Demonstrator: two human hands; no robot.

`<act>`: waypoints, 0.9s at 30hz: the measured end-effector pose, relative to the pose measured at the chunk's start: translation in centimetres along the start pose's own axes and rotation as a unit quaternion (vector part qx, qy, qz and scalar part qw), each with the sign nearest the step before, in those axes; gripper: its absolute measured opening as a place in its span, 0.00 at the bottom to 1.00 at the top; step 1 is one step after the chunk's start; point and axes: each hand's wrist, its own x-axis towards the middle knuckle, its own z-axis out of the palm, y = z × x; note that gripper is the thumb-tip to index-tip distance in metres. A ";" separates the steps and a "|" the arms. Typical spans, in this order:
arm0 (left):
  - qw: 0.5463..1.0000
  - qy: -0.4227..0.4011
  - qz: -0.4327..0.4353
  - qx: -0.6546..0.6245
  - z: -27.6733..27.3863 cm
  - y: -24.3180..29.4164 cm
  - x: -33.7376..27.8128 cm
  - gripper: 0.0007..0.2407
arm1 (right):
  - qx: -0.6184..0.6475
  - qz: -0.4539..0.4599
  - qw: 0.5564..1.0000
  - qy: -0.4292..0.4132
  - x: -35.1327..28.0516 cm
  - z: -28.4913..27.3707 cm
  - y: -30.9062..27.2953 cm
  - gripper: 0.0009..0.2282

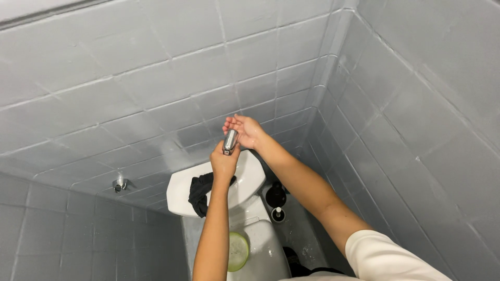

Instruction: Washing the bathroom walls and door using a bidet sprayer and a dipper.

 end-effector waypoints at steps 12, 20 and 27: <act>0.993 0.089 0.058 -0.043 -0.3 -1.0 2.6 0.10 | 0.065 0.039 0.995 -0.060 0.0 7.2 -4.5 0.11; 0.985 0.077 0.120 -0.099 -2.8 0.9 1.2 0.10 | -0.317 -0.567 0.737 -0.183 -13.1 24.2 -17.2 0.10; 0.977 -0.027 0.167 -0.130 -3.3 2.1 -0.7 0.08 | -0.720 -0.633 0.085 0.271 -8.8 11.1 -26.7 0.26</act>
